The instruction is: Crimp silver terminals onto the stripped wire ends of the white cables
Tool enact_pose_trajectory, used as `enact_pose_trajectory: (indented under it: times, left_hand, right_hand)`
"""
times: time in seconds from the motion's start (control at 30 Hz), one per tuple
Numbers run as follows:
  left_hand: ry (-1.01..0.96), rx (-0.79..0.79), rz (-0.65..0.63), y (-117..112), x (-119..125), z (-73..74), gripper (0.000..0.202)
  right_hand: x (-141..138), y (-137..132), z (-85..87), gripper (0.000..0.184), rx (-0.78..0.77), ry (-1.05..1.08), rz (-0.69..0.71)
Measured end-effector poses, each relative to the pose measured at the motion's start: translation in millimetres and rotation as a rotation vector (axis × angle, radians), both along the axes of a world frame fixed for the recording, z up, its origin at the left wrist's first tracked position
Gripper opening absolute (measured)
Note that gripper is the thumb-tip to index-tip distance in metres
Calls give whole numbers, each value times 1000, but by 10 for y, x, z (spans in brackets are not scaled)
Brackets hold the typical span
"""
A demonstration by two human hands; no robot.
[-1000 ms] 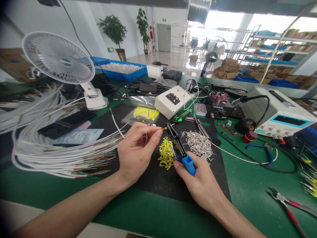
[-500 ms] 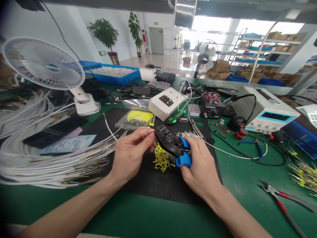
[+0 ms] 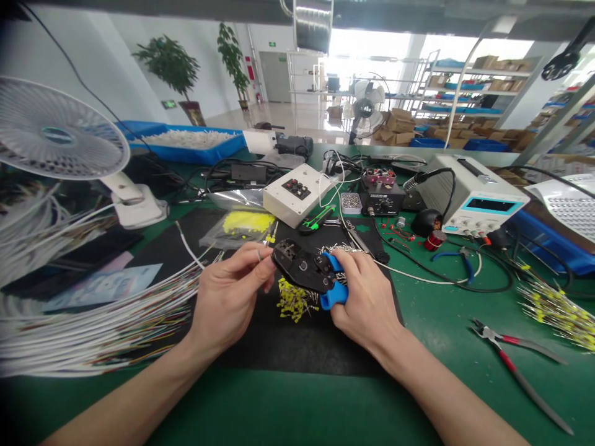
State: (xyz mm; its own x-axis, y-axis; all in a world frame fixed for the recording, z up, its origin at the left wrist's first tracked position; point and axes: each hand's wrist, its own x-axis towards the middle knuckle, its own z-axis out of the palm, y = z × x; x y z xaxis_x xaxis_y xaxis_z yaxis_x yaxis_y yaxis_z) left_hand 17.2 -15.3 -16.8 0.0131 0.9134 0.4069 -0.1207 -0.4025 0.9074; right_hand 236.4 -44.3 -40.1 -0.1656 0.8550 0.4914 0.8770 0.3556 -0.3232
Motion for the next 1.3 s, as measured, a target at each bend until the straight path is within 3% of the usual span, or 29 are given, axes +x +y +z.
enact_pose_trajectory:
  times: [0.67,1.3]
  left_hand:
    - [70,35,25,-5,-44,-8,8]
    - [73,64,8,-56,-47,41,8]
  right_hand:
    - [4,45,-63,59,-19,-6,11]
    - [67,180,-203,29,14,-6,8]
